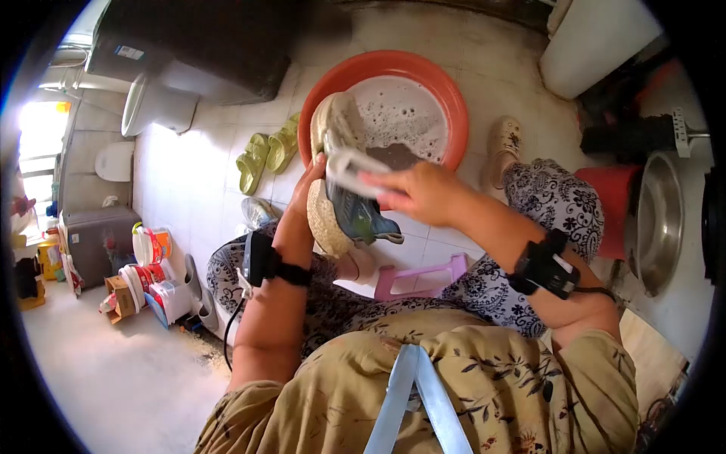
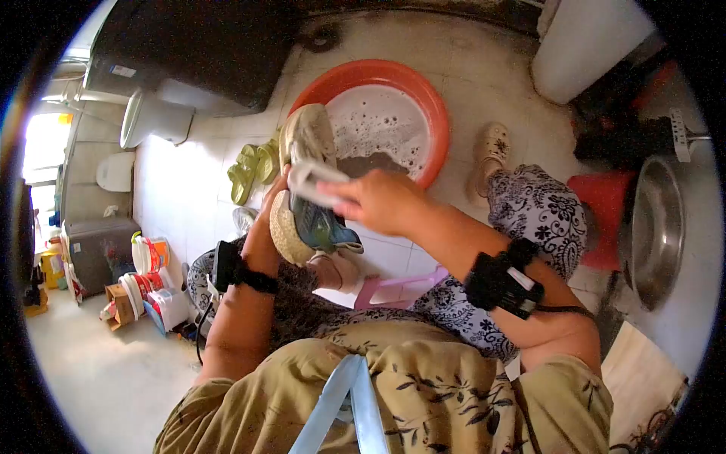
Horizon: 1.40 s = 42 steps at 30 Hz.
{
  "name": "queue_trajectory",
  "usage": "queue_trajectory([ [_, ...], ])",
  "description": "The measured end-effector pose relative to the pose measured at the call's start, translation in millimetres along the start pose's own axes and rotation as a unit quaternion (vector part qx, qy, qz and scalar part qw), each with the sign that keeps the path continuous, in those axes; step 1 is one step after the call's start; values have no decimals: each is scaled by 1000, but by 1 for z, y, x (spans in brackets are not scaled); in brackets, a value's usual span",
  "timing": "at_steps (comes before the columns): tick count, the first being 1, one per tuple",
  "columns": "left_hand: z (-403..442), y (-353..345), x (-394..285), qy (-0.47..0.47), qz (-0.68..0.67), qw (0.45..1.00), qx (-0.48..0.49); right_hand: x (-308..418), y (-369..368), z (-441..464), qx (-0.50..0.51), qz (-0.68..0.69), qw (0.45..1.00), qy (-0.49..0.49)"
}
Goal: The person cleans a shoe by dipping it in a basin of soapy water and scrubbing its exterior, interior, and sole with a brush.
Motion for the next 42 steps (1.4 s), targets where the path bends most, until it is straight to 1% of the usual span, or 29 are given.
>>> queue_trajectory([
  [1, -1, -7, 3, 5, -44, 998, 37, -8, 0, 10, -69, -33, 995, -60],
  [2, -5, -12, 8, -12, 16, 999, 32, -16, 1, 14, -86, -37, 994, -47],
  [3, 1, -11, 13, 18, -10, 1000, -11, -16, 6, 17, -106, -41, 993, -29],
  [4, 2, -8, 12, 7, -8, 1000, -23, -12, 6, 14, -108, -41, 993, -26],
  [6, 6, -6, 10, -5, -13, 999, -33, -5, 0, -5, -12, -49, 999, -1],
  [7, 7, -6, 6, -19, 1, 999, -26, -7, -7, -9, -8, -52, 999, 1],
  [9, 5, -3, 5, -29, 17, 999, -27, -7, -23, -14, -58, -31, 994, 90],
  [10, 6, -4, 6, -59, 66, 996, 0, -2, -16, -5, -57, -42, 997, 44],
  [11, 8, -5, 9, -88, 113, 989, 29, -1, -5, 5, -23, -17, 998, -49],
  [12, 15, -4, 14, -58, 42, 996, 61, -5, -6, 11, -32, 38, 997, -56],
  [13, 21, -6, 17, -58, 43, 995, 70, -10, -2, 12, -45, 88, 993, -62],
  [15, 21, -3, 19, -101, 15, 994, 25, -7, -6, 3, -56, 19, 998, -29],
  [16, 25, -1, 3, -35, 66, 997, -12, 2, -21, -12, -107, 37, 987, 116],
  [17, 22, -1, 4, -54, 54, 997, -6, -7, -24, -9, -103, 41, 987, 118],
  [19, 22, 1, 10, -84, 72, 994, 0, 0, -6, -4, -32, 52, 998, -27],
  [20, 26, -2, 18, -71, 33, 997, -7, -6, -5, 8, -80, 16, 995, -50],
  [24, 32, -2, 23, -81, 26, 996, -9, -1, 8, 3, -83, 15, 996, -39],
  [25, 31, -6, 17, -87, 24, 996, -9, 8, 0, -17, -1, 85, 996, -21],
  [27, 24, -11, 10, -106, 81, 991, -14, -4, -22, -16, -114, 55, 989, 82],
  [28, 19, -8, 9, -108, 104, 989, 0, -2, -17, -6, -91, 46, 995, 22],
  [29, 20, -10, 15, -92, 69, 993, 11, -5, -6, 4, -72, 28, 996, -41],
  [31, 29, -15, 23, -50, -32, 997, 52, -7, 0, 4, -80, -11, 996, -43],
  [33, 41, 7, 34, -78, -30, 995, 52, -5, 12, 15, -84, 54, 991, -92],
  [34, 42, 4, 28, -109, -26, 992, 52, 8, 10, -3, 25, 71, 994, -82],
  [35, 36, 7, 21, -87, 78, 993, -31, -6, -22, -11, -97, 60, 990, 80],
  [37, 18, -9, 16, -107, 74, 991, -37, -3, -26, -7, -203, 33, 969, 137],
  [39, 26, -7, 30, -77, 8, 996, 35, -10, -3, 17, -113, 36, 992, -51],
  [41, 25, -16, 33, -84, 3, 994, 65, -16, -1, 18, -115, -4, 991, -63],
  [42, 24, -24, 37, -37, -48, 995, 74, -26, 1, 26, -174, -33, 981, -84],
])
Point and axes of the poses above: each hand's wrist, its own z-axis towards the middle knuckle, its own y-axis out of the back of the hand, x = y × z, the point moved 1 cm from there along z, towards the middle knuckle, and after that the axes turned 8 degrees about -z, right-handed, at the moved point
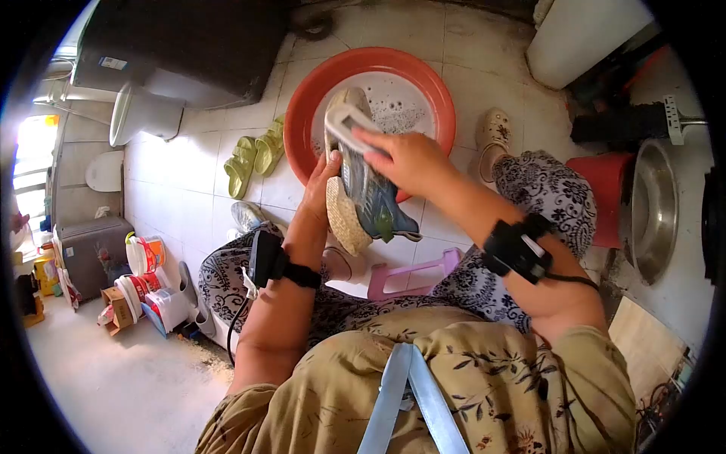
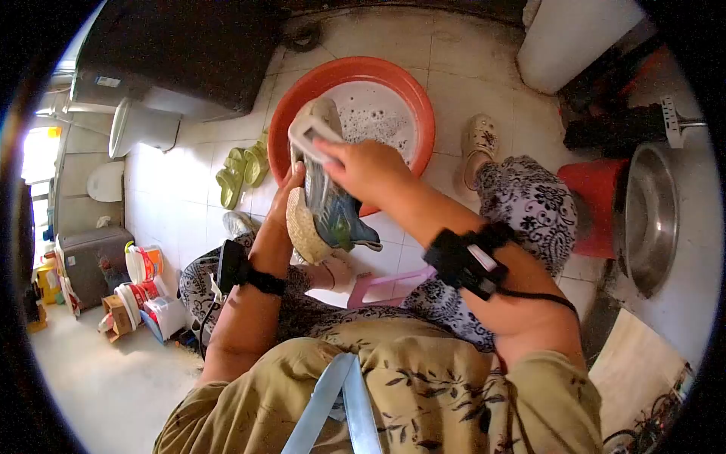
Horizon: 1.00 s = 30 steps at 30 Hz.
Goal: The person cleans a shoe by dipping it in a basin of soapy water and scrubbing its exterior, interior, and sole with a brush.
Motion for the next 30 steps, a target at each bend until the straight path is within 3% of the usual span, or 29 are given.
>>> queue_trajectory([
  [2, 0, 3, 11, 72, -86, 994, 1, -14, -4, 17, -62, -25, 998, -19],
  [4, -8, -3, 11, 68, -81, 994, 10, -28, -2, 25, -121, 3, 985, -126],
  [7, -10, -3, -3, 78, -76, 994, 18, -27, 1, 26, -145, 110, 978, -105],
  [11, -14, 3, -11, 24, -60, 998, -7, -24, -8, 20, -136, 232, 961, -61],
  [12, -16, 1, -10, -33, -35, 999, -7, -21, -8, 19, -133, 231, 962, -56],
  [13, -17, -1, -9, -85, -7, 996, -6, -19, -8, 17, -95, 292, 950, -63],
  [17, -17, 7, -12, -90, -2, 995, -43, -6, -17, 6, 35, 448, 892, -55],
  [19, -9, 24, -9, -37, -80, 996, -13, -4, -20, 6, 47, 450, 891, -42],
  [20, 0, 45, -2, -102, -39, 994, -12, -4, -22, 5, 57, 453, 889, -32],
  [24, 0, 49, 5, -93, -86, 992, -21, 4, -22, 2, 95, 463, 880, -30],
  [26, 4, 51, 13, -150, 3, 986, -72, 3, -27, 1, 99, 450, 887, -23],
  [27, -3, 36, 9, -149, 1, 986, -74, 4, -25, 0, 105, 453, 885, -20],
  [29, -27, -15, -5, 36, -123, 983, -129, 5, -25, -2, 116, 461, 880, -16],
  [30, -26, -23, -5, 3, -86, 990, -109, 10, -24, -1, 75, 498, 864, -9],
])
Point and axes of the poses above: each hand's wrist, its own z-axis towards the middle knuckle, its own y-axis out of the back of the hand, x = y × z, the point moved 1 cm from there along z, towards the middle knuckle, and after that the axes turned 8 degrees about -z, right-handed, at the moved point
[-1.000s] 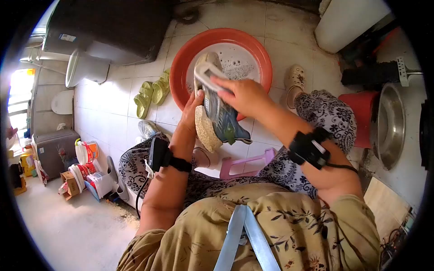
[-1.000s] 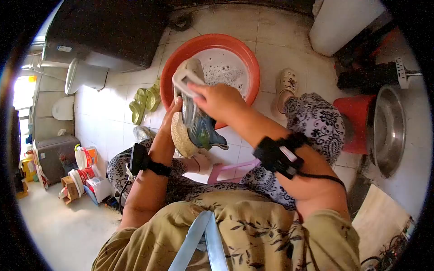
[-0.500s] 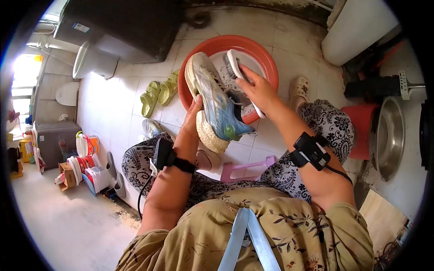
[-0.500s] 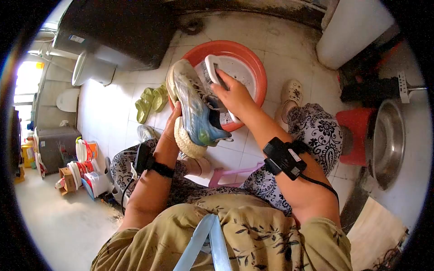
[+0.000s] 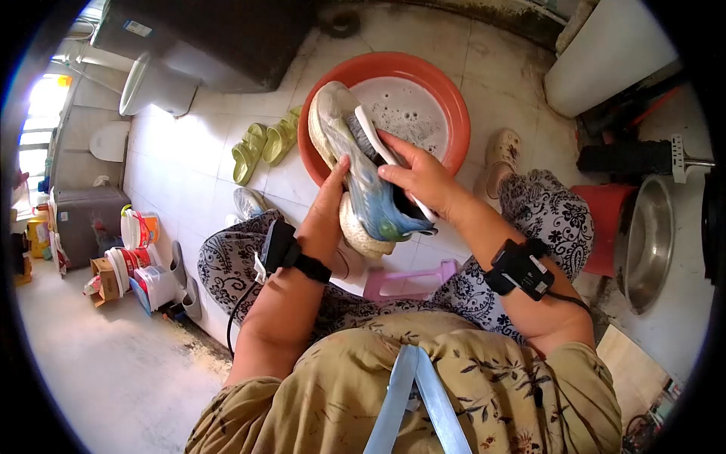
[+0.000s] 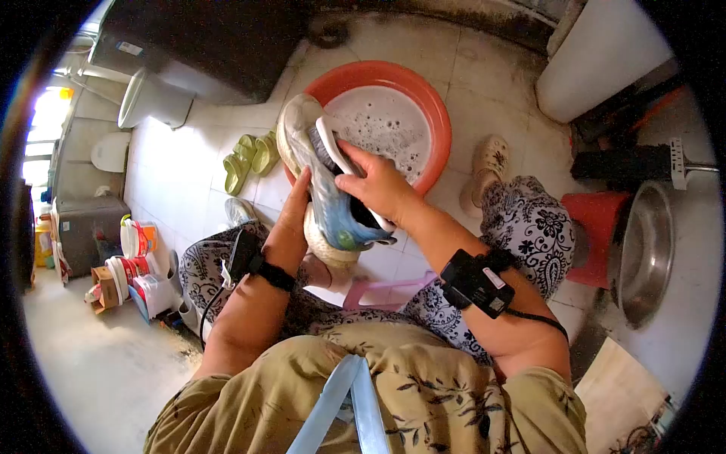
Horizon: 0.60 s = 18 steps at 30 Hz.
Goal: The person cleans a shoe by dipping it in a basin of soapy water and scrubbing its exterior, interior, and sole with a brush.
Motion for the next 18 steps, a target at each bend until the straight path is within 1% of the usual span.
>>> queue_trajectory([
  [1, 3, 1, 0, -1, -2, 1000, 0, 4, 1, -2, 2, -1, 1000, -1],
  [3, 8, 5, -5, -15, -5, 1000, 1, 24, 8, -12, -13, -111, 993, -35],
  [4, 16, 14, -7, 6, -22, 1000, -7, 37, 10, -18, 13, -133, 989, -59],
  [5, 23, 24, -12, 2, -25, 1000, -9, 36, 15, -27, 18, -134, 989, -58],
  [7, 27, 36, -22, 94, -4, 995, -41, 33, 19, -41, 146, -260, 954, 0],
  [8, 31, 39, -20, 66, 24, 995, -68, 32, 16, -43, 150, -260, 954, 0],
  [10, 30, 39, -16, 76, 37, 993, -77, 31, 8, -47, 134, -410, 902, -2],
  [11, 28, 38, -13, 90, 52, 991, -81, 28, 6, -46, 131, -409, 903, -7],
  [12, 24, 34, -9, 94, 4, 993, -64, 22, 5, -41, 104, -431, 896, -21],
  [13, 23, 27, -10, 64, 24, 997, -39, 20, 6, -32, 78, -456, 886, -33],
  [14, 26, 30, -6, 94, 6, 996, -10, 23, 4, -23, 21, -472, 879, -58],
  [15, 27, 31, -3, 120, -10, 993, 17, 21, 8, -19, 21, -475, 878, -58],
  [17, 28, 36, 2, 87, -34, 996, 13, 13, 7, -11, 0, -439, 898, 37],
  [18, 19, 22, -3, 26, 0, 1000, -11, 13, 10, -14, 35, -389, 920, 29],
])
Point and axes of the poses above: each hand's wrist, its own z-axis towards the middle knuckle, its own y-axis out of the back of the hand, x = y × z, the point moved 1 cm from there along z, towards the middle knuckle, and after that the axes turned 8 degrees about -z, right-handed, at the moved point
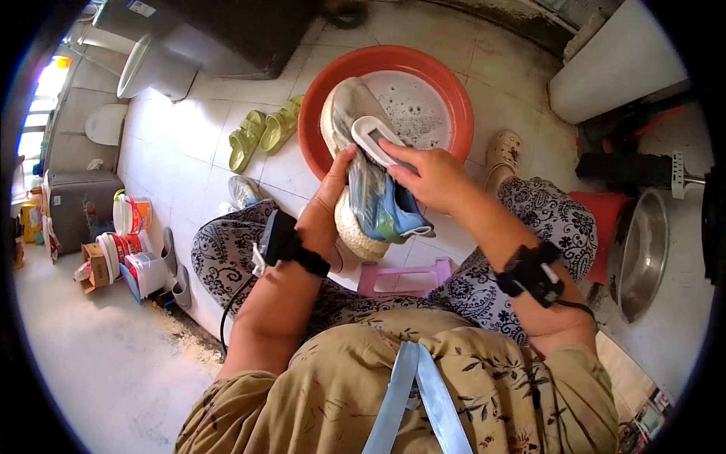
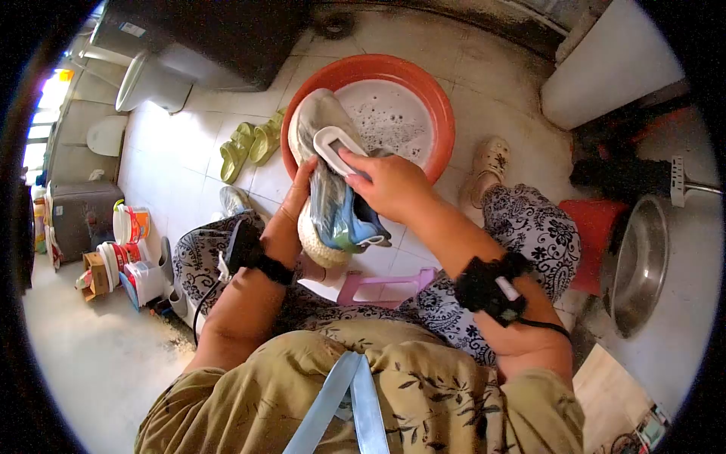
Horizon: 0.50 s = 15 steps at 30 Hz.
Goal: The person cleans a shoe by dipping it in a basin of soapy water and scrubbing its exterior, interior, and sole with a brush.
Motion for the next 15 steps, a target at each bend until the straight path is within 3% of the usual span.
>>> queue_trajectory([
  [1, 6, 7, -3, -8, 5, 1000, 13, -1, 2, -6, -2, -2, 1000, 1],
  [3, 12, 24, -18, 85, -23, 996, 6, 3, -2, -25, 114, 103, 988, 0],
  [4, 9, 27, -18, 93, -10, 996, -15, 5, -8, -30, 64, 104, 990, 65],
  [5, 12, 27, -17, 91, -10, 996, -16, 2, -6, -26, 64, 105, 990, 66],
  [7, 14, 36, -7, 93, 34, 995, -10, 6, 1, -22, 142, -2, 990, -6],
  [9, 17, 33, -3, 85, -9, 996, -3, 3, -3, -15, 92, -17, 996, 10],
  [11, 8, 16, -7, 39, 28, 999, 14, 11, -1, -8, 45, -77, 993, -75],
  [12, 4, 18, -5, 82, 14, 996, 39, 10, 0, -7, 46, -76, 993, -73],
  [15, 8, 22, -4, 67, 0, 998, -9, 3, -2, -7, 66, 37, 997, -11],
])
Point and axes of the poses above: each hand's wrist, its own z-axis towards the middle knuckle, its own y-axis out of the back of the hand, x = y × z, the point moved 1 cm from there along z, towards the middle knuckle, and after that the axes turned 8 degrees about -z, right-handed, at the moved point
